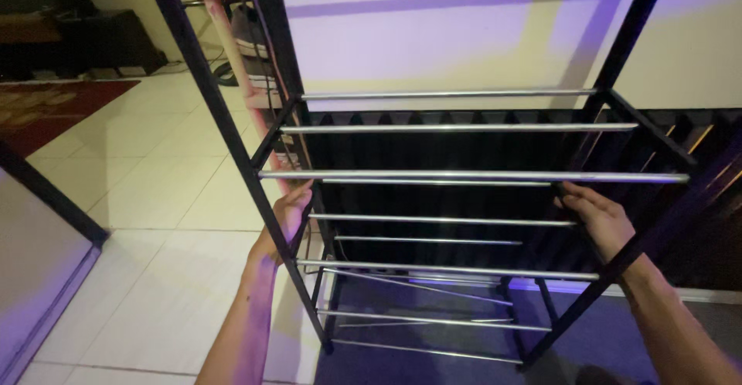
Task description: The person assembles a metal shoe rack by inserting horizontal bars into the vertical frame. They work from the bottom upward, securing each bar into place by hand.
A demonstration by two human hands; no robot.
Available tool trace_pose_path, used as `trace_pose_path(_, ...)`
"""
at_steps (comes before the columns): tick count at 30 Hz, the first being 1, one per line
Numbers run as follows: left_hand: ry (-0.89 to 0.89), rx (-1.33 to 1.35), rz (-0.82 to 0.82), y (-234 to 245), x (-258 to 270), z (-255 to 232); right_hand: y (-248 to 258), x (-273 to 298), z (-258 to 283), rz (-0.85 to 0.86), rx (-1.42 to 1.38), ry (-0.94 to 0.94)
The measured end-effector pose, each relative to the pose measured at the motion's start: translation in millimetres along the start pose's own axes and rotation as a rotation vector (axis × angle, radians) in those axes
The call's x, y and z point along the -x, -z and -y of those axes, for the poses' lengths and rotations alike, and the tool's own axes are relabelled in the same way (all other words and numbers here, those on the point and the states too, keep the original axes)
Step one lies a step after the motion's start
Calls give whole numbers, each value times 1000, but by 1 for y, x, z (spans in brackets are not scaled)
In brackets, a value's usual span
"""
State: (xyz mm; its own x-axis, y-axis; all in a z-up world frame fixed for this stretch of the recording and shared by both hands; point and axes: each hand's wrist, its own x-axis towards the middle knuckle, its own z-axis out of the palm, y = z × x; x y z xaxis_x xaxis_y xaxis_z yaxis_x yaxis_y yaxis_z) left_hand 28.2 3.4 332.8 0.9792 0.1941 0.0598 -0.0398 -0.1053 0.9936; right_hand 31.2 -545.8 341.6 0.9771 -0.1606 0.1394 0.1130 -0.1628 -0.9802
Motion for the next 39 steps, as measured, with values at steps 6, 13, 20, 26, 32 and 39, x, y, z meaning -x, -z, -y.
trace_pose_path(6, -42, 93, 97, 4, -7, 7, 4, 6, 10, 20, -36, -89)
trace_pose_path(13, -105, 385, 103, 21, -31, 103, -14, 10, -57, -70, 22, -166)
trace_pose_path(20, 361, 230, 62, 4, -24, 163, 22, 45, -110, -254, 330, -290)
trace_pose_path(26, 268, 519, 100, -9, -30, 170, -16, 150, -125, -615, -217, -279)
trace_pose_path(32, 233, 507, 101, -11, -59, 211, -146, 185, -68, -171, 727, -258)
trace_pose_path(39, 208, 478, 72, -11, -71, 235, -315, 81, -23, 215, 723, 601)
